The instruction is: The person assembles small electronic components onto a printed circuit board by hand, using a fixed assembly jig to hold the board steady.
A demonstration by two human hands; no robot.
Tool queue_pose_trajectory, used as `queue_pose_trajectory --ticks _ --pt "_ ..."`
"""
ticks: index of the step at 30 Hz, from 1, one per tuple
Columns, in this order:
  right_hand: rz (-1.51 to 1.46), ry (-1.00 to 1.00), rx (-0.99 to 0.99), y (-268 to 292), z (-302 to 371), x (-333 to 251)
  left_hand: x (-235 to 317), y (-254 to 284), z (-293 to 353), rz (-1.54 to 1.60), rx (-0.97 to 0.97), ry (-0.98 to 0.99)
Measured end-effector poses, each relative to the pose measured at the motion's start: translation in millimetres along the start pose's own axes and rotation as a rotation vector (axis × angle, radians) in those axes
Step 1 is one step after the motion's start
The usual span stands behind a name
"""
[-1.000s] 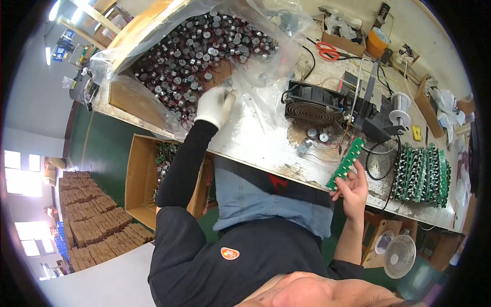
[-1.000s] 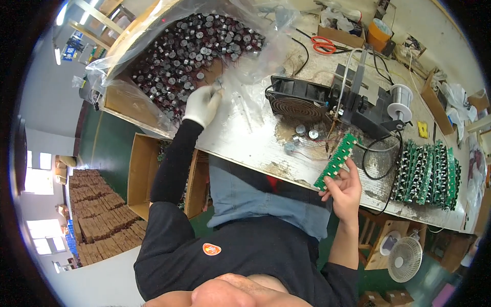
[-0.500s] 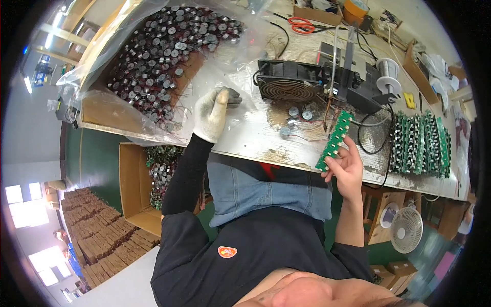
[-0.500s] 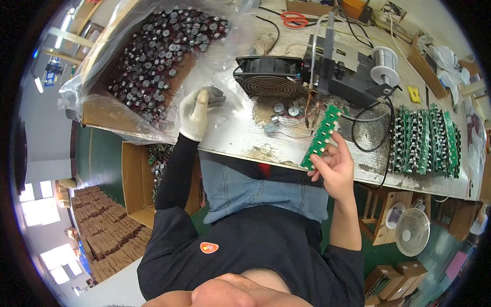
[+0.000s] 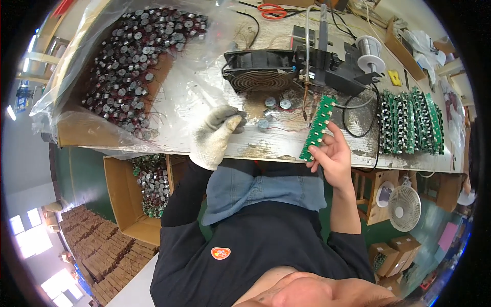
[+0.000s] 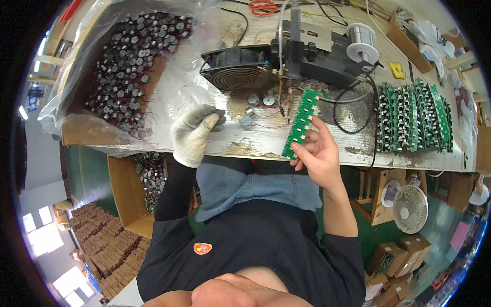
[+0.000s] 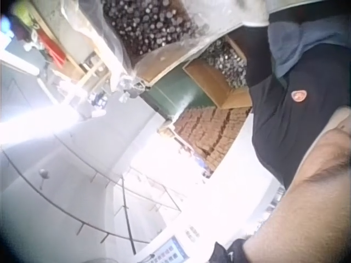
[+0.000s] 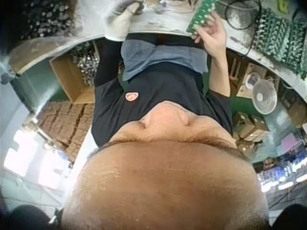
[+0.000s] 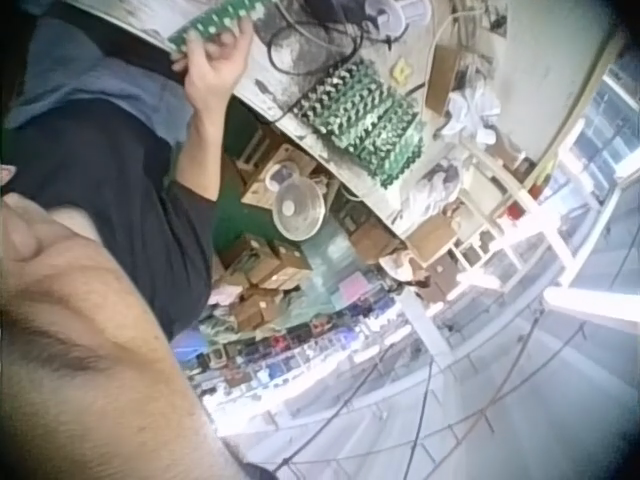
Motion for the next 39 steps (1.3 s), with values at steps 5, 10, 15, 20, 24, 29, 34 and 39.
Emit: queue_pose_trajectory --ticks 5,10,15,20,24,29,34,39 --pt "-0.025 0.008 0.016 2 1 1 -16 -40 9 -0.09 -0.114 0.118" --pt "-0.049 0.002 0.004 -3 0 -1 -9 -77 14 -0.458 -0.138 -0.077" --pt "-0.061 -0.01 0.011 -5 2 -4 -7 -106 14 -0.607 -0.256 -0.093" --pt "-0.091 -0.01 0.002 -6 1 -2 -28 -113 11 -0.419 -0.321 0.142" --pt "-0.097 0.004 -0.003 -6 2 -3 -29 -111 7 -0.431 -0.296 0.233" --pt "-0.094 -0.005 -0.006 -8 -2 -2 -25 -105 4 -0.461 -0.27 0.076" --pt "-0.094 0.025 0.015 -7 -3 -3 -29 -105 5 -0.362 -0.263 0.2" --pt "-0.103 0.038 0.007 -9 -3 -4 -34 -106 -1 -0.374 -0.3 0.25"
Point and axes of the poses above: each hand's wrist, its own z-axis away from the middle knuckle, its own y-axis out of the back of the hand, x = y × z, the point moved 9 cm from there along -z, towards the middle knuckle, and after that the axes turned 3 degrees about y, right-handed, at the moved point
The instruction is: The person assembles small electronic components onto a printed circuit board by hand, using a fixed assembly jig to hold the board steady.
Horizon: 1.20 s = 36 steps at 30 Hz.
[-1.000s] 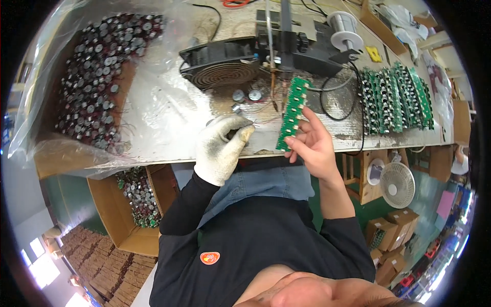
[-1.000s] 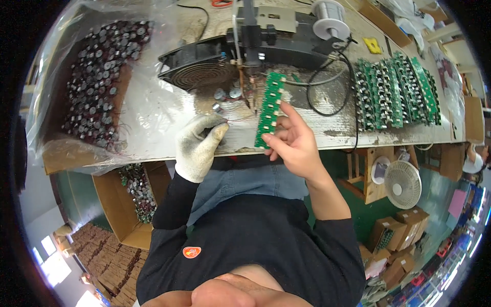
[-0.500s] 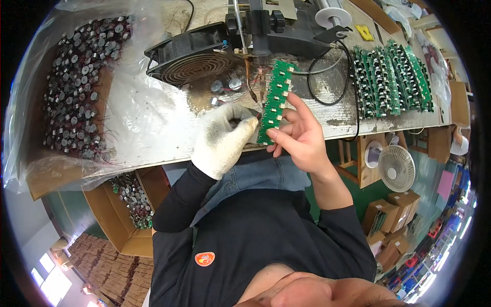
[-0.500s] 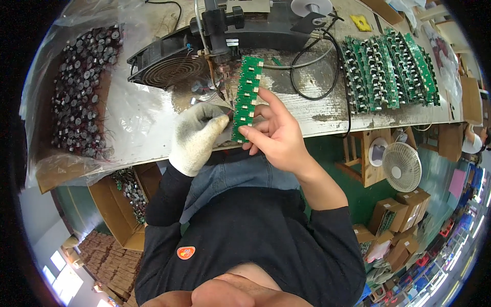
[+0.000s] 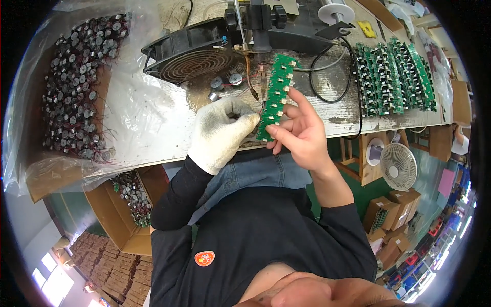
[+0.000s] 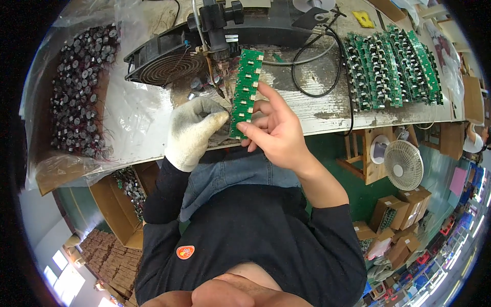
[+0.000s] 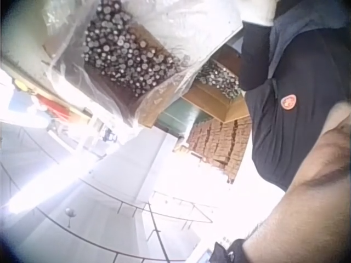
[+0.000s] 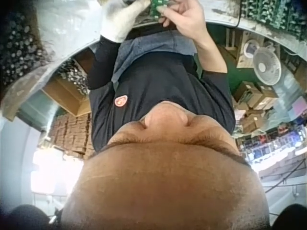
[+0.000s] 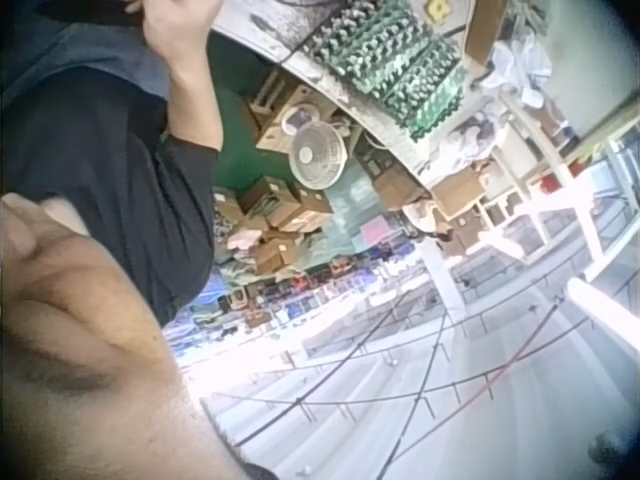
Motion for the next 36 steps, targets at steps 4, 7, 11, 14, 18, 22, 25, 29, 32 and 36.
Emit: queue_pose_trajectory --ticks 4,7,11,14,18,22,25,29,32,36 --pt "-0.002 0.019 0.005 2 0 -2 -1 -3 -3 0.024 -0.019 0.024" --pt "-0.016 0.003 0.002 1 0 -1 6 -3 -4 -0.011 -0.021 -0.036" --pt "-0.026 0.005 -0.002 0 -1 -2 4 -2 -4 0.051 -0.027 0.008" --pt "-0.037 0.004 -0.002 1 -1 -2 4 -3 -4 0.058 -0.031 0.013" --pt "-0.037 0.007 -0.007 0 -1 -3 10 -1 -2 -0.008 -0.028 -0.004" --pt "-0.026 0.016 0.001 0 -4 -4 8 -2 -5 0.082 -0.047 0.02" --pt "-0.03 0.025 -0.001 -2 -5 -5 11 1 -5 0.053 -0.045 -0.024" --pt "-0.029 0.031 0.004 -2 -3 -10 15 -2 -4 0.038 -0.063 -0.008" --pt "-0.027 0.046 0.003 -1 -4 -10 11 -3 -4 0.077 -0.056 0.012" --pt "-0.031 0.037 0.01 2 -2 -2 6 -4 -4 0.084 -0.073 0.029"
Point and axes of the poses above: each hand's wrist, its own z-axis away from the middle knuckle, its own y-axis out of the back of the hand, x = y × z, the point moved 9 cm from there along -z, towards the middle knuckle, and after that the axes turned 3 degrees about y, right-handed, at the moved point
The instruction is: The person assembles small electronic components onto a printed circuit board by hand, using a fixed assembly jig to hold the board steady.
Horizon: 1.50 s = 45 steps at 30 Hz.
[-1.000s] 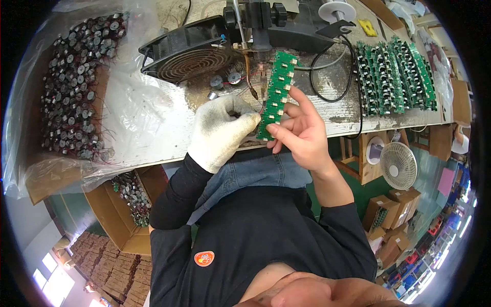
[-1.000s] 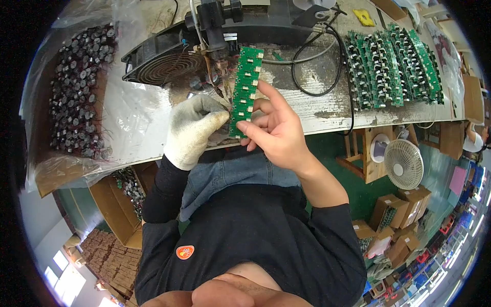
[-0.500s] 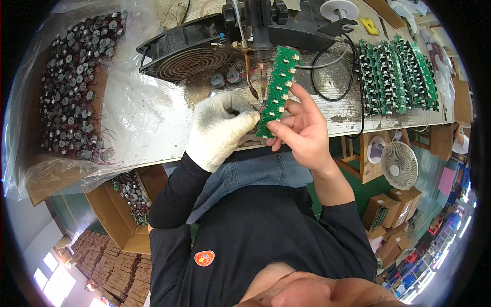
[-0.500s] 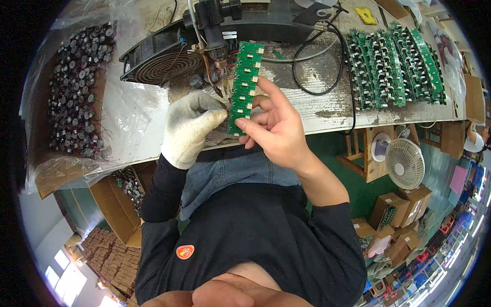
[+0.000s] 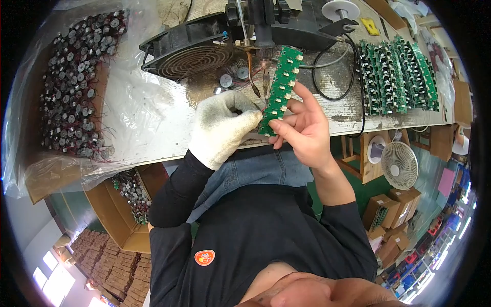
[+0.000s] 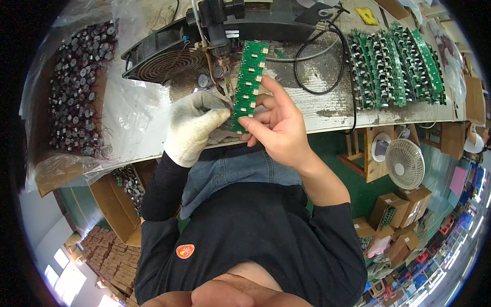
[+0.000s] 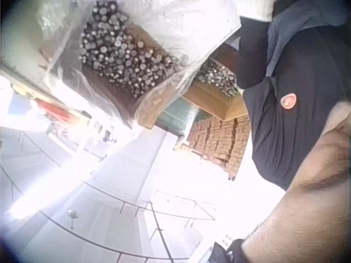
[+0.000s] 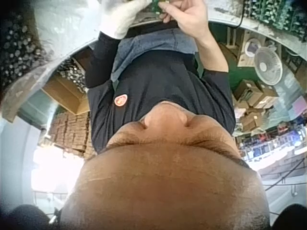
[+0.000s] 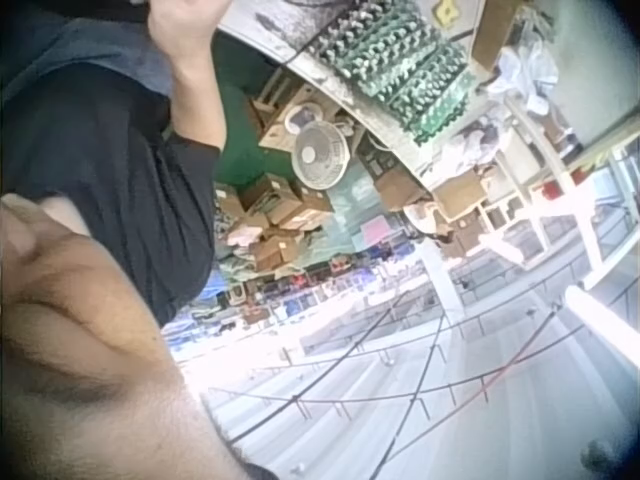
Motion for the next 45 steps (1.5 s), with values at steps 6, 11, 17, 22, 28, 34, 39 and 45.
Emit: queue_pose_trajectory --ticks 6,11,17,22,28,34,39,45 --pt "-0.007 -0.003 -0.001 0 1 2 0 2 0 -0.066 0.036 -0.046" --pt "0.003 0.003 0.005 1 1 1 -1 2 0 -0.054 0.041 -0.037" --pt "-0.013 0.0 0.003 -1 1 1 0 2 0 -0.074 0.036 -0.053" --pt "0.001 0.006 0.012 0 2 2 -5 2 2 0.024 0.038 -0.016" --pt "0.005 -0.01 -0.003 -3 4 1 -5 5 4 0.02 0.117 -0.065" --pt "0.011 -0.003 0.004 -2 4 1 0 5 5 -0.061 0.176 -0.086" --pt "0.01 0.001 0.012 -3 3 1 1 6 7 0.008 0.186 -0.108" --pt "0.011 0.027 0.012 -2 6 -1 4 5 10 -0.075 0.21 -0.111"
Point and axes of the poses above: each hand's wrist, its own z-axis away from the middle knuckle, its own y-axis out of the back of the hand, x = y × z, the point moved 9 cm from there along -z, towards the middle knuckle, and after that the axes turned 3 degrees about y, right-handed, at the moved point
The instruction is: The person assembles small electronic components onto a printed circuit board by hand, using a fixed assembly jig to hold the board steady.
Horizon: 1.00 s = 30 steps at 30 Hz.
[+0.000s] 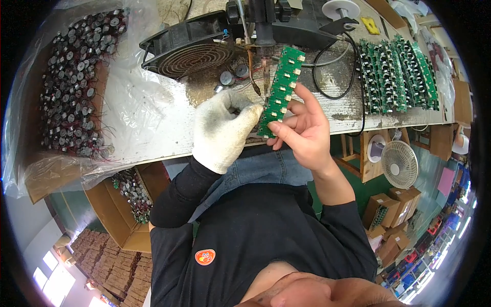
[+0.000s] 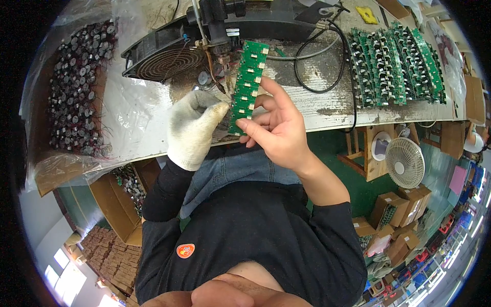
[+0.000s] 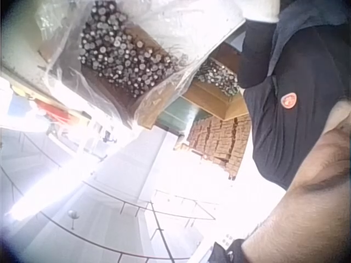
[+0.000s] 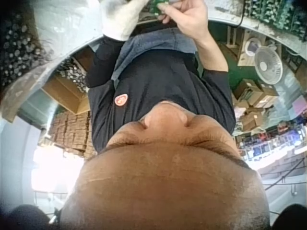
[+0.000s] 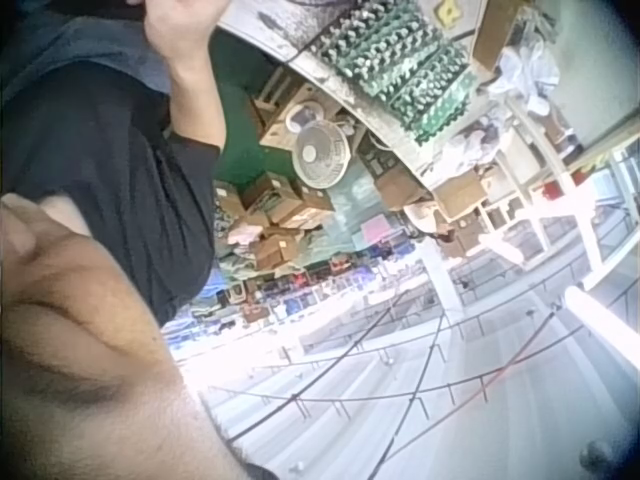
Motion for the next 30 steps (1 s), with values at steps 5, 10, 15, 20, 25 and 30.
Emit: queue_pose_trajectory --ticks 5,10,15,20,25,30 --pt "0.018 -0.03 0.002 4 3 5 -11 -6 2 0.056 -0.012 0.057" --pt "0.026 -0.019 0.006 3 1 4 -12 -5 -1 0.027 -0.01 0.049" --pt "0.034 -0.045 0.017 1 -3 5 -14 0 -3 -0.012 -0.067 0.113" --pt "0.082 -0.066 0.09 10 -7 2 4 35 24 -0.289 -0.02 -0.434" --pt "0.197 0.006 0.129 22 -5 -1 27 93 28 -0.455 0.156 -0.593" --pt "0.162 0.025 0.084 20 -9 3 33 223 57 -0.877 0.923 -0.524"
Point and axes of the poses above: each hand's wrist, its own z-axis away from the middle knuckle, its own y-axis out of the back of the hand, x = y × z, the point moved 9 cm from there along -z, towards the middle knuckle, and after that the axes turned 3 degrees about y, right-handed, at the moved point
